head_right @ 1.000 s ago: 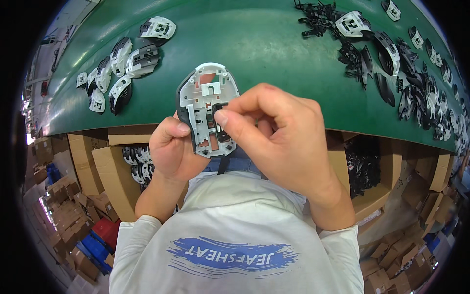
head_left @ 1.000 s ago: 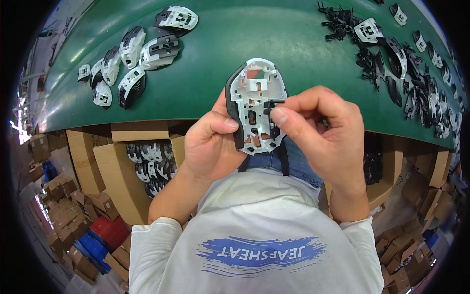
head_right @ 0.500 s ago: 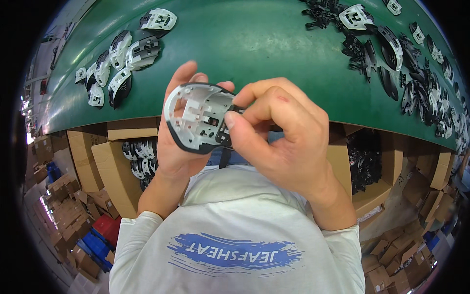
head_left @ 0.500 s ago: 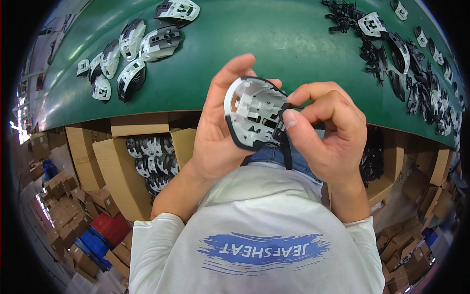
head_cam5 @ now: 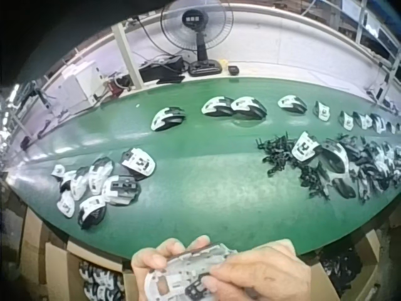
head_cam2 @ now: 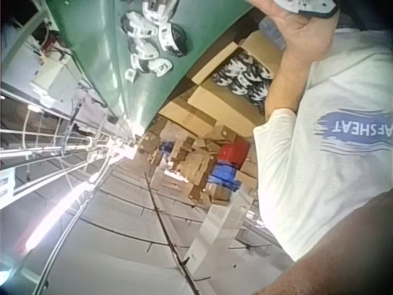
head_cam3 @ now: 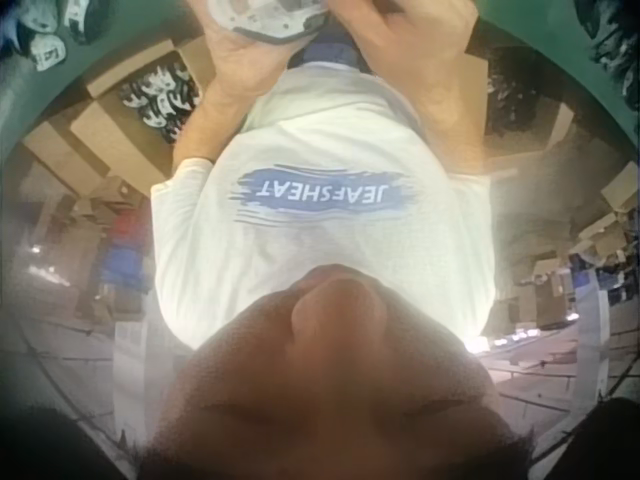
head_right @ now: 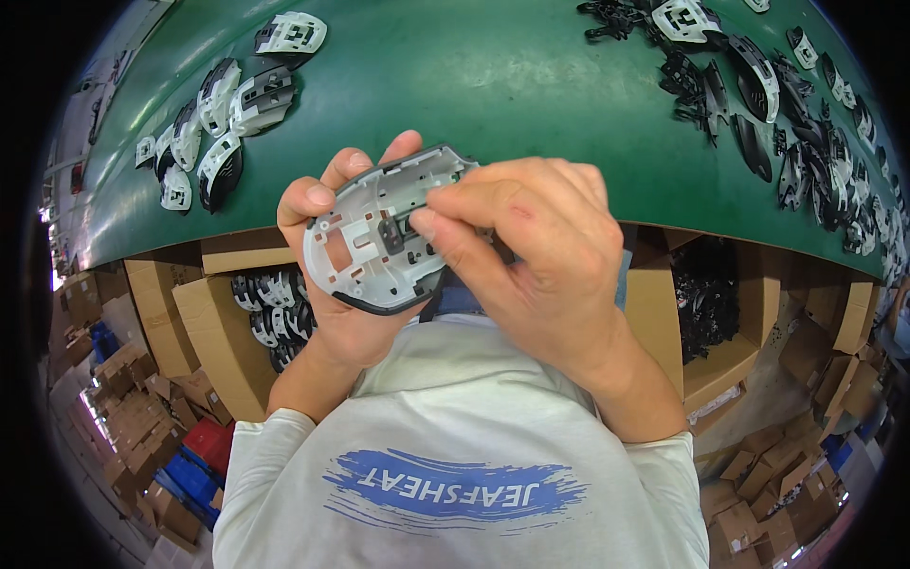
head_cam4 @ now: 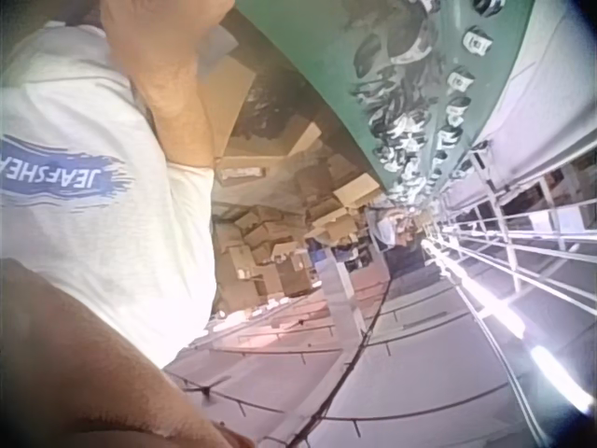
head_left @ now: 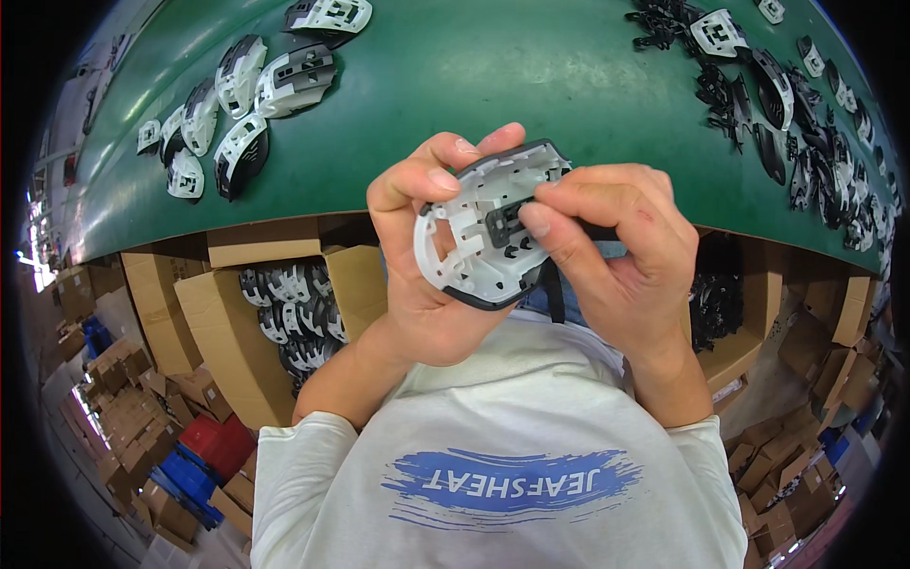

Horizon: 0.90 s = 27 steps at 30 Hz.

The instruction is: The person assembles computer mouse shells by attaching small plastic components into them by hand and places the assembled shells into a cardboard box.

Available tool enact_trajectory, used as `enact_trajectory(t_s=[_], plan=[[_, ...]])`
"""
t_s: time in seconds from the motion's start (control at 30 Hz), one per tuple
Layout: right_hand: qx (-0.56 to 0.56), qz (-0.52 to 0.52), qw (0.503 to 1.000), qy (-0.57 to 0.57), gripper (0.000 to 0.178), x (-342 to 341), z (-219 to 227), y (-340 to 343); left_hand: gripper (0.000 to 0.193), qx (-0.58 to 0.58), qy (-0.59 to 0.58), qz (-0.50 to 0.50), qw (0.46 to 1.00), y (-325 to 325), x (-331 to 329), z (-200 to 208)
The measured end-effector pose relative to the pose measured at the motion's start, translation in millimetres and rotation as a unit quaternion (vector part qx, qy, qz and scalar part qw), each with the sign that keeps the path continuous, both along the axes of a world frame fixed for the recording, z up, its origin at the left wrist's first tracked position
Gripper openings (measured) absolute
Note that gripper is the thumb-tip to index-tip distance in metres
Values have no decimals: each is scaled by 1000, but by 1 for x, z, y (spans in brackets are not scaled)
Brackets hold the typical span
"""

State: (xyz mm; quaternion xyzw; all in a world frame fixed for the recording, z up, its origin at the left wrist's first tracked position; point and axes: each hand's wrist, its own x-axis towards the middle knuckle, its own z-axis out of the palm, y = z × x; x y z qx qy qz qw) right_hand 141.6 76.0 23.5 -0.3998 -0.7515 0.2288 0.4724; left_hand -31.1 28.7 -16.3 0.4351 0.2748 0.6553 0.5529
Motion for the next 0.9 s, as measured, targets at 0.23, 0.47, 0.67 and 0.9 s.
enact_trajectory(t_s=[0.23,0.47,0.67,0.9], plan=[[-60,46,994,-74,15,6,6,2,80,69,72,13,995,-3,-1,-9],[-135,103,983,-72,13,16,14,6,73,93,149,24,984,-5,4,-6],[-86,115,968,-206,16,23,31,10,67,123,187,7,975,-2,8,-11],[-143,159,950,-229,18,27,22,14,72,100,230,-31,967,-6,5,-15]])
